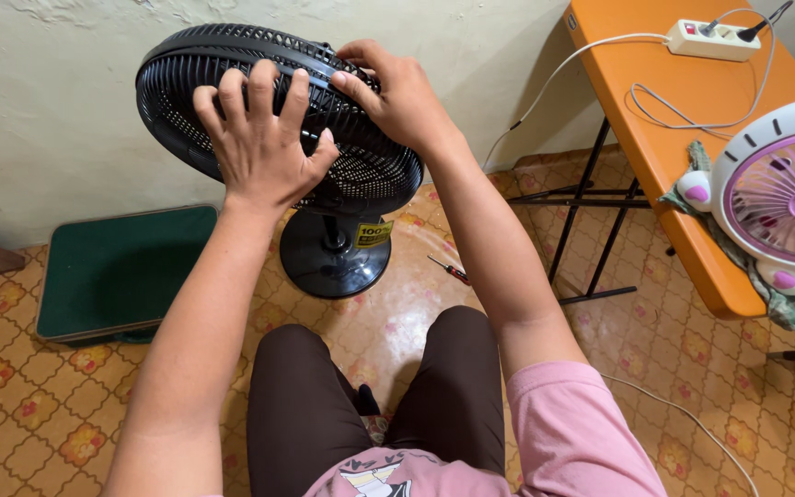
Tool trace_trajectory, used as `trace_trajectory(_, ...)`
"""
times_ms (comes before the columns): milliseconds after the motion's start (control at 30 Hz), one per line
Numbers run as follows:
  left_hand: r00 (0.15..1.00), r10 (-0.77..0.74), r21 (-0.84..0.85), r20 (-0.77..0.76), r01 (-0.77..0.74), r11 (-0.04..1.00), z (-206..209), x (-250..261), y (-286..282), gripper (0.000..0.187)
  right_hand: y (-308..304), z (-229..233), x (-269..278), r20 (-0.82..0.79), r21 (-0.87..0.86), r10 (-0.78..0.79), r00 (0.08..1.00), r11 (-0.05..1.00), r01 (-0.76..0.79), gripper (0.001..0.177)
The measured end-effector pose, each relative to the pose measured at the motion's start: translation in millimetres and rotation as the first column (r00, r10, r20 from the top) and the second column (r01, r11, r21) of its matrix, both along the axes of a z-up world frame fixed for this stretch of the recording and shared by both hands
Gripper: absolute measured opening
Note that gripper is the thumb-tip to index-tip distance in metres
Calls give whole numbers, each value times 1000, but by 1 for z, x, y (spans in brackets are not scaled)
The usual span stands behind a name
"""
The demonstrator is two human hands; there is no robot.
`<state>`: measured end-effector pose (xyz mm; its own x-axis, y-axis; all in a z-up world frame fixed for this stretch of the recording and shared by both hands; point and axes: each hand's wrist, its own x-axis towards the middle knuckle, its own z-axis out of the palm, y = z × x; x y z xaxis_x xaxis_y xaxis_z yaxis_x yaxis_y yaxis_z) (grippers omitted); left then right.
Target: The person sits on the floor and disassembles a black standing fan by hand. They remove the front grille, then the fan blades, and place the grille on a green tray beside them.
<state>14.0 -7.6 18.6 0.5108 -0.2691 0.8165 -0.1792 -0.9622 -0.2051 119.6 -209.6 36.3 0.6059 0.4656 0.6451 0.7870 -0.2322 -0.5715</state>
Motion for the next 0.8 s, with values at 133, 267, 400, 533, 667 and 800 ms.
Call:
trace_trajectory(133,999,-19,-47,-33,18,999,-1,2,-4,54,-1,-4,-5,159,-60,-91,983,993,101,30)
trace_trajectory(267,999,-36,-82,-36,33,996,-1,2,-11,53,-4,-7,-6,255,-130,-129,958,978,166,30)
trace_trajectory(400,999,-31,-68,-17,30,997,2,2,-15,58,-5,-7,-3,261,-172,-169,951,961,217,31)
trace_trajectory(533,995,-77,-86,-64,72,994,10,1,-20,56,-8,-2,-5,263,-176,-131,956,968,181,31)
trace_trajectory(667,971,-220,-106,-95,209,972,25,0,-18,62,-12,8,-10,223,-155,-95,970,979,132,31)
trace_trajectory(800,960,-267,-71,-89,261,963,37,3,-15,63,-13,9,-9,157,-174,-104,982,976,132,33)
